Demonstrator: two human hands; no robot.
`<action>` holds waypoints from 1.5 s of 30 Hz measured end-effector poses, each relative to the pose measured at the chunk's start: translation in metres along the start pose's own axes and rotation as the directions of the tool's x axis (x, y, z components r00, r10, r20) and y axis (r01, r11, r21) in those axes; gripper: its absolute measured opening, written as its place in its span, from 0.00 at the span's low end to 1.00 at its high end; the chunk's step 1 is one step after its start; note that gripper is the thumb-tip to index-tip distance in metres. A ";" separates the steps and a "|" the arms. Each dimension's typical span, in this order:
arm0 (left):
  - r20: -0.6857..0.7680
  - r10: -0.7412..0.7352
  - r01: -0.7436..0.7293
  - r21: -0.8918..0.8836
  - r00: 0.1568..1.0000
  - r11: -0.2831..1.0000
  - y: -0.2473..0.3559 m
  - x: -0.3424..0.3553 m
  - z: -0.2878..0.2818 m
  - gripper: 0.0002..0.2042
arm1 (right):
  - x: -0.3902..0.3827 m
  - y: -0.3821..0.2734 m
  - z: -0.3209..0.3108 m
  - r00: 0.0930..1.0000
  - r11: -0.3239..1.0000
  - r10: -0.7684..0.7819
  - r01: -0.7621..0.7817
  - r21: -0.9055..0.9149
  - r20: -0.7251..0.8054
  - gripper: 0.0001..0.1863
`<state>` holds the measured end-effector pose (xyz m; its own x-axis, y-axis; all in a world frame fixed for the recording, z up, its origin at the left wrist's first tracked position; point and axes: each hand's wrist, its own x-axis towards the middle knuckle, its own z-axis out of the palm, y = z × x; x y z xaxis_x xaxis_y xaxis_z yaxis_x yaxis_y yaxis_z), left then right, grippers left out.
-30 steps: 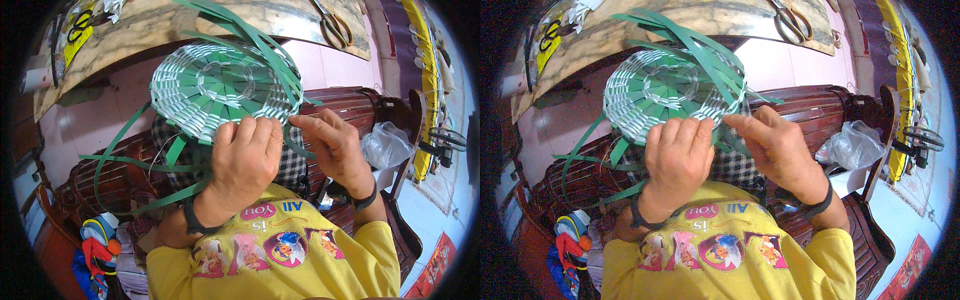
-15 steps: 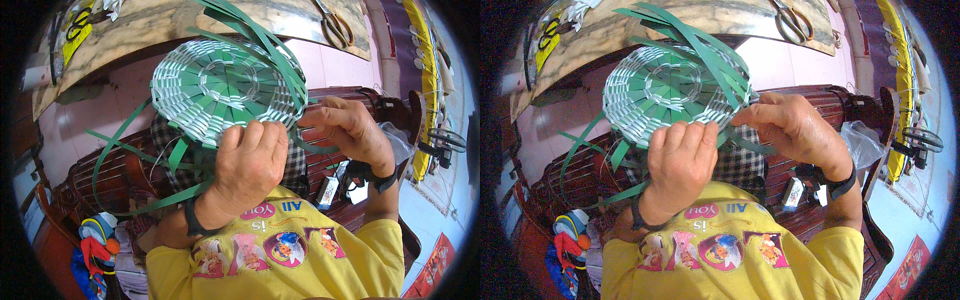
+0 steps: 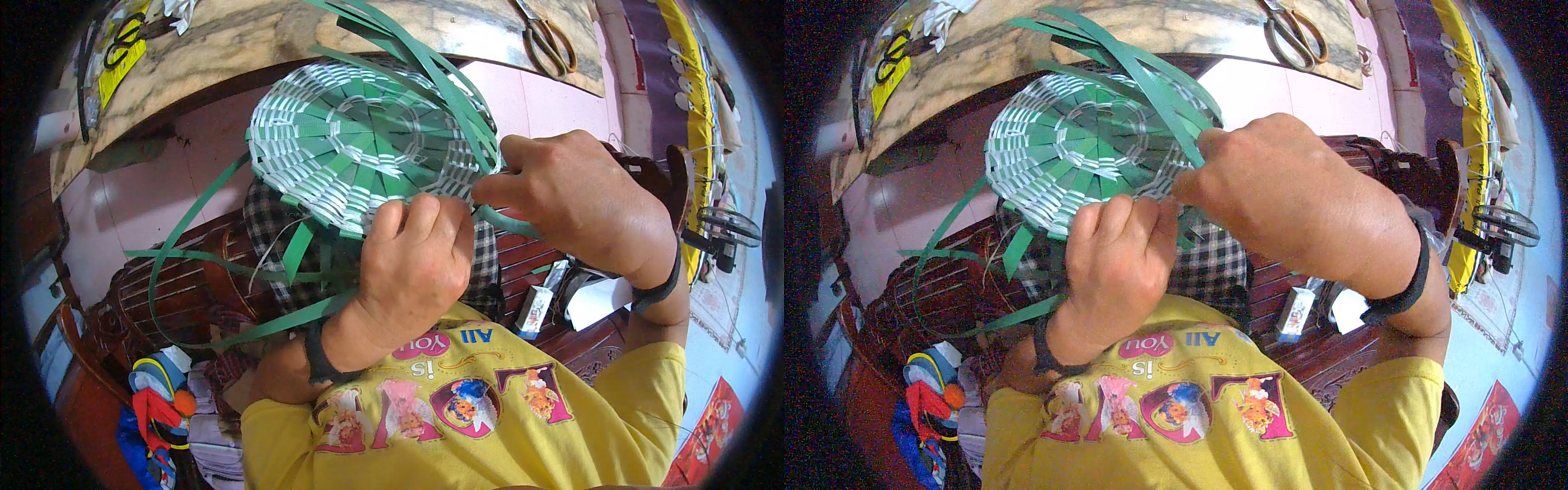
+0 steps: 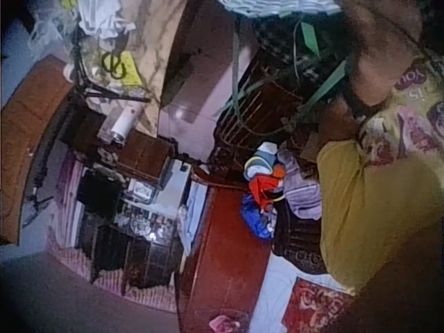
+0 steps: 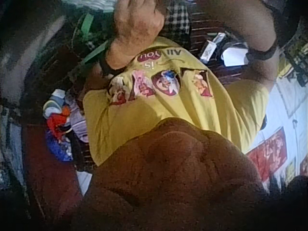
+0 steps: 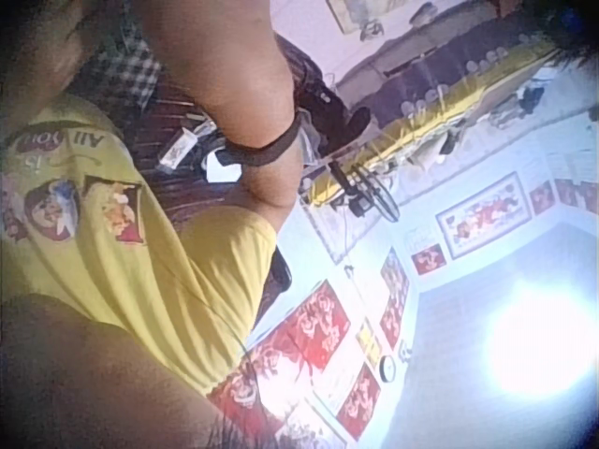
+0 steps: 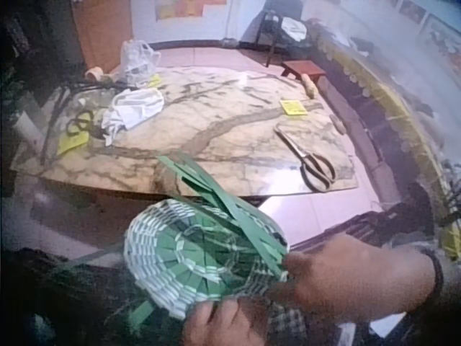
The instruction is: The person is weaving a green plastic basket by hand, interlacing vertical and horizontal strips and pulling thin white ties through the gaps to secure the structure.
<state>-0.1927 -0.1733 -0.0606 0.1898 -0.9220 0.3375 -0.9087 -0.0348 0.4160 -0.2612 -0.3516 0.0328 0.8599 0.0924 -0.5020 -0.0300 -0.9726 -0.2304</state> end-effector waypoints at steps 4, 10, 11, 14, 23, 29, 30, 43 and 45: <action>0.028 -0.008 0.008 -0.007 1.000 1.000 -0.003 0.001 0.002 0.06 | 0.000 -0.009 0.007 1.000 0.998 0.013 -0.014 -0.067 -0.016 0.15; -0.038 -0.023 0.025 0.042 0.999 0.999 -0.004 0.002 0.012 0.02 | -0.010 -0.016 0.039 0.975 0.997 0.073 -0.073 0.005 -0.212 0.17; -0.038 -0.020 0.021 0.038 0.999 0.999 -0.004 0.002 0.012 0.02 | -0.010 -0.017 0.042 0.965 0.995 0.101 -0.100 0.020 -0.242 0.13; -0.025 -0.017 0.019 0.088 1.000 0.996 -0.006 0.003 0.010 0.04 | -0.009 -0.023 0.047 0.940 0.987 0.160 -0.156 0.040 -0.302 0.14; 0.103 -0.039 0.027 0.120 0.994 0.992 0.001 -0.001 0.009 0.13 | -0.017 -0.008 0.083 0.882 0.842 0.313 -0.086 0.532 -0.353 0.16; 0.092 0.024 -0.034 0.110 0.995 0.993 0.000 -0.009 0.007 0.13 | -0.014 0.010 0.063 0.945 0.735 0.194 0.039 0.677 -0.264 0.09; 0.098 0.031 -0.042 0.104 0.995 0.994 0.000 -0.008 0.008 0.13 | -0.013 0.014 0.063 0.956 0.726 0.152 0.064 0.685 -0.250 0.09; 0.042 0.039 -0.041 0.043 0.998 0.998 -0.001 -0.002 0.014 0.04 | -0.001 0.001 0.039 1.000 0.988 0.023 -0.022 0.150 -0.001 0.17; -0.021 0.022 -0.022 0.017 1.000 1.000 -0.001 -0.002 0.017 0.04 | -0.004 -0.012 0.041 0.992 0.991 0.109 -0.104 0.080 -0.057 0.21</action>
<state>-0.1985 -0.1781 -0.0756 0.1774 -0.9141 0.3646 -0.9188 -0.0211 0.3942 -0.2856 -0.3317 0.0031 0.8791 -0.0262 -0.4760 -0.1601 -0.9567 -0.2431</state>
